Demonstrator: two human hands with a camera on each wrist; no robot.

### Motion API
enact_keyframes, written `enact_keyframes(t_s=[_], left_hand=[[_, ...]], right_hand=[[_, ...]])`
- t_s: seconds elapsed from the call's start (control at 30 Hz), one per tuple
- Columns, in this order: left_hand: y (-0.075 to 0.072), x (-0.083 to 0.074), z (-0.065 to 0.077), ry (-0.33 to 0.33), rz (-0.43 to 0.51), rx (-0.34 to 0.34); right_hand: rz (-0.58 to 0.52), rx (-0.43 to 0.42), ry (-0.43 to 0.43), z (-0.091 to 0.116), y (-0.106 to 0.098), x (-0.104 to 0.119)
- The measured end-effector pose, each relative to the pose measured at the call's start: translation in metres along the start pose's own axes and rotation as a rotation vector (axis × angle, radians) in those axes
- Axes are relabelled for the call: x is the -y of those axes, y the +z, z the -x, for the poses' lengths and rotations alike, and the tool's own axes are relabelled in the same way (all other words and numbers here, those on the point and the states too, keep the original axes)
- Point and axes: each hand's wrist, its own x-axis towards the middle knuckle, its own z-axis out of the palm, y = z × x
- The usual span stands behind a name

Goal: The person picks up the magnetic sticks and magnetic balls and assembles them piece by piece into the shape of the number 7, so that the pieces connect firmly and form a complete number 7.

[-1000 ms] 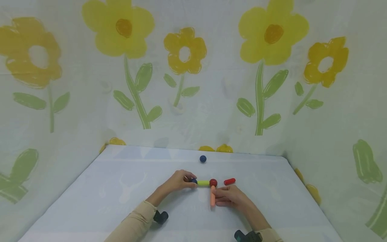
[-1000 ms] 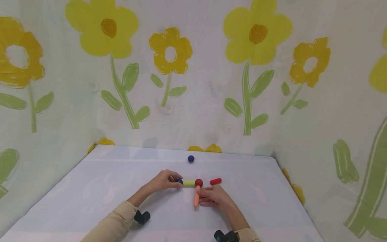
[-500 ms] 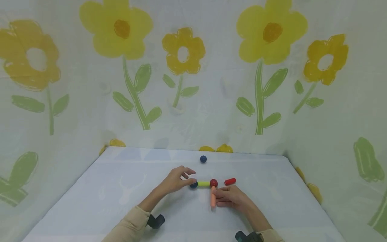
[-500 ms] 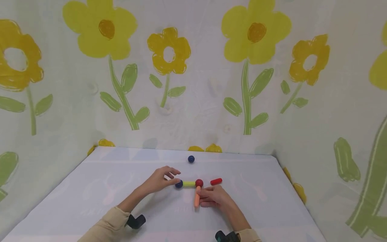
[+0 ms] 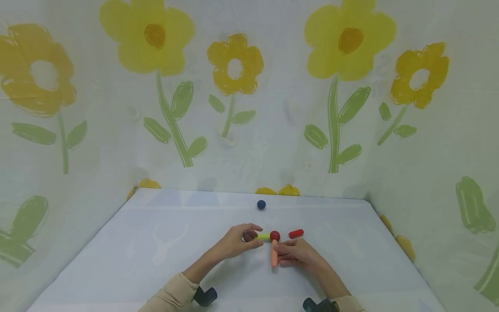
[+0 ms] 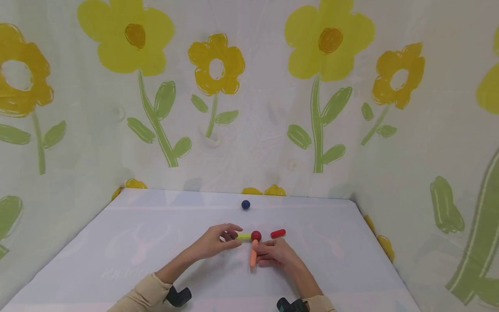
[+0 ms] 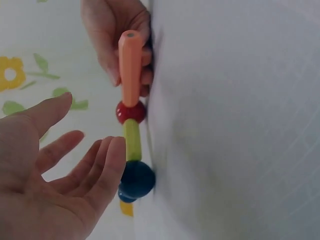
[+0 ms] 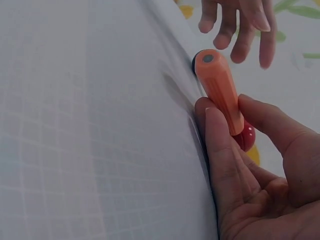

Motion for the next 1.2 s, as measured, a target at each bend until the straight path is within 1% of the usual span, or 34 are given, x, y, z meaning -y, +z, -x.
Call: enact_keyframes(t_s=[0.1,0.23,0.33,0.43,0.6,0.73,0.87,0.93,1.0,1.2], left_hand=[[0.006,0.002,0.0,-0.003,0.021,0.049],[0.012,0.005,0.0,0.011,0.072,0.105],[0.017,0.007,0.0,0.013,0.11,0.13],[0.021,0.007,0.0,-0.001,0.132,0.151],[0.028,0.005,-0.001,-0.027,0.166,0.159],[0.031,0.002,-0.002,-0.036,0.248,0.169],[0.036,-0.001,-0.004,-0.038,0.347,0.184],[0.037,-0.001,-0.004,-0.047,0.378,0.186],[0.038,-0.002,-0.004,-0.052,0.394,0.19],[0.038,-0.003,-0.006,-0.052,0.383,0.186]], right_hand=[[0.015,0.008,-0.01,0.001,0.0,0.001],[0.031,0.016,-0.023,0.004,0.001,0.002],[0.033,0.012,-0.026,0.004,0.001,0.002],[0.035,0.012,-0.029,0.004,0.001,0.001],[0.025,0.036,-0.053,0.004,0.0,0.0],[0.01,0.05,-0.065,0.005,-0.001,0.0],[0.0,0.037,-0.05,0.005,0.0,0.001],[-0.005,0.035,-0.049,0.005,0.0,0.002],[-0.008,0.035,-0.052,0.006,0.0,0.002],[-0.018,0.038,-0.064,0.007,0.0,0.002]])
